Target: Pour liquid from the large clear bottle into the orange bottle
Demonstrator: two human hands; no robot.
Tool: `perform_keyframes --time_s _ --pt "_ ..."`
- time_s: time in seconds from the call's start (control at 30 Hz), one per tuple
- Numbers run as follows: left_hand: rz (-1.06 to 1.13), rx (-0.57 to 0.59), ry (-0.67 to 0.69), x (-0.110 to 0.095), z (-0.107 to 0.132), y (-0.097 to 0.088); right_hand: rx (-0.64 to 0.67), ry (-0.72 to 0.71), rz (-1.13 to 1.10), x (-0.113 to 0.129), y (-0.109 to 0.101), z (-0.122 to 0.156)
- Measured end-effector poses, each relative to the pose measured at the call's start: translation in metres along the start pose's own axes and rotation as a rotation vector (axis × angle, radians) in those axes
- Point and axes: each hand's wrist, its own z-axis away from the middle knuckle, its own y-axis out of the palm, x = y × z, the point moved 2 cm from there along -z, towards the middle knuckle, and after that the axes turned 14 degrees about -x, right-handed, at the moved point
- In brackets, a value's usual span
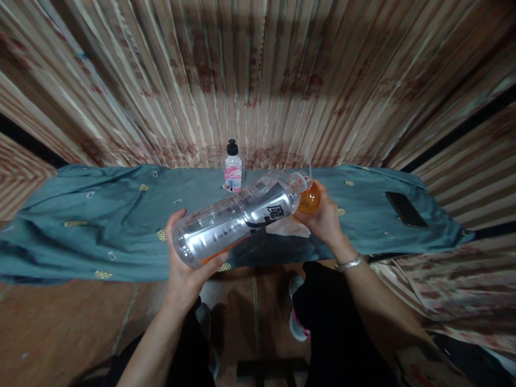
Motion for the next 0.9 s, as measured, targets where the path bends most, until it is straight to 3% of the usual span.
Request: perform_keyframes --time_s 0.4,0.9 --pt "-0.005 -0.021 0.019 0.002 -0.003 0.001 -0.022 -0.015 -0.015 0.000 0.003 0.000" --pt "0.090 0.004 0.098 0.015 -0.006 0.017 -0.013 0.052 -0.101 -0.006 0.000 0.001"
